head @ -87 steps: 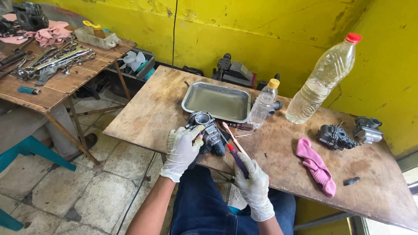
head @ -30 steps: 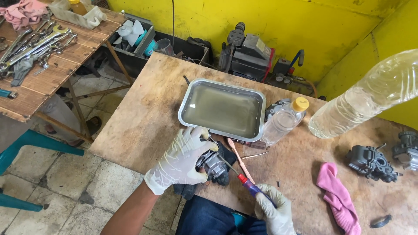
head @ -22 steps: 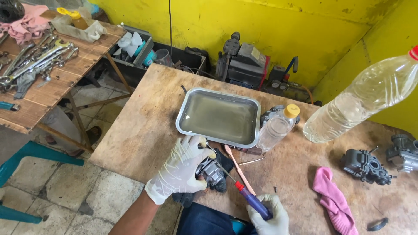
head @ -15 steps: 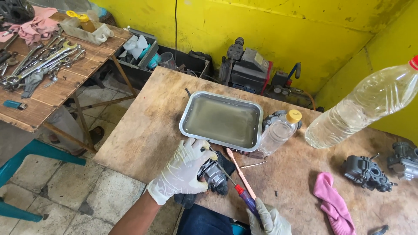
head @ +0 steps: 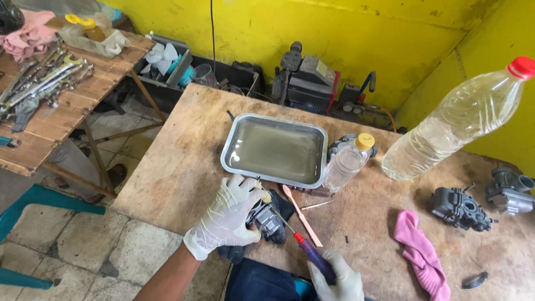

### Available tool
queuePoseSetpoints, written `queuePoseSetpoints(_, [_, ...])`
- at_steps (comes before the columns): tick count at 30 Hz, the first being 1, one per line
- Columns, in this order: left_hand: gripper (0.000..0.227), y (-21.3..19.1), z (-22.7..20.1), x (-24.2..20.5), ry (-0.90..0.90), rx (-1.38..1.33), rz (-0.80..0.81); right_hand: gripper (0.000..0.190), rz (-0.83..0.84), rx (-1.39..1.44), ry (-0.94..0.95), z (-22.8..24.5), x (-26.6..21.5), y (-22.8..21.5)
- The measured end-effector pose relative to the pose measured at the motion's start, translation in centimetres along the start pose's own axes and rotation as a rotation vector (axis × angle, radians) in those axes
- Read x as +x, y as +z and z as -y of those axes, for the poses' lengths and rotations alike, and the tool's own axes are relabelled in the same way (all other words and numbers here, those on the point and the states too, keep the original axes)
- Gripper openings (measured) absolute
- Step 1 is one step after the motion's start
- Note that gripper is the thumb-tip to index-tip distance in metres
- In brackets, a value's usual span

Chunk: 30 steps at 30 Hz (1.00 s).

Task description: The person uses a screwdriver to unscrew and remove a bolt from a carburetor held in their left hand. They then place the carburetor on the table and pick up another one to continue the disassembly process.

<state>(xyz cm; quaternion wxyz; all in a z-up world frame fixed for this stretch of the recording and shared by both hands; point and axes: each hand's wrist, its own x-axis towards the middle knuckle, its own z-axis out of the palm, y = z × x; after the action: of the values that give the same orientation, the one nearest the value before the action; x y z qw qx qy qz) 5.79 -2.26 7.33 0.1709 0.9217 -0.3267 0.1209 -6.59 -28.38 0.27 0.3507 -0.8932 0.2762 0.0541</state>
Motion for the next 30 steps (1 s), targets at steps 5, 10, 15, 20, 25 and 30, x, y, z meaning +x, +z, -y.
queuePoseSetpoints(5, [0.067, 0.4, -0.2, -0.2, 0.007, 0.014, -0.004, 0.040, -0.015, 0.184, -0.290, -2.5, 0.3, 1.4])
queuePoseSetpoints(10, [0.066, 0.6, 0.0, -0.5, 0.013, 0.003, -0.025, 0.034, 0.225, 0.752, 0.020, -2.4, 1.6, 1.9])
queuePoseSetpoints(15, [0.064, 0.7, 0.0, -0.6, 0.006, 0.026, -0.030, 0.029, 0.044, 0.412, -0.253, -3.3, 1.6, 2.3])
queuePoseSetpoints(20, [0.063, 0.6, -0.6, -0.4, 0.014, 0.034, -0.024, 0.056, -0.324, -0.097, -0.890, -8.6, 4.7, 4.8])
queuePoseSetpoints(25, [0.061, 0.5, -0.6, -0.6, 0.009, 0.029, -0.032, 0.041, 0.251, 0.928, 0.030, -4.2, 3.7, 2.9])
queuePoseSetpoints(30, [0.064, 0.4, -0.4, -0.7, -0.025, 0.006, -0.019, 0.043, 0.348, 1.053, -0.094, -2.5, 3.0, 1.4])
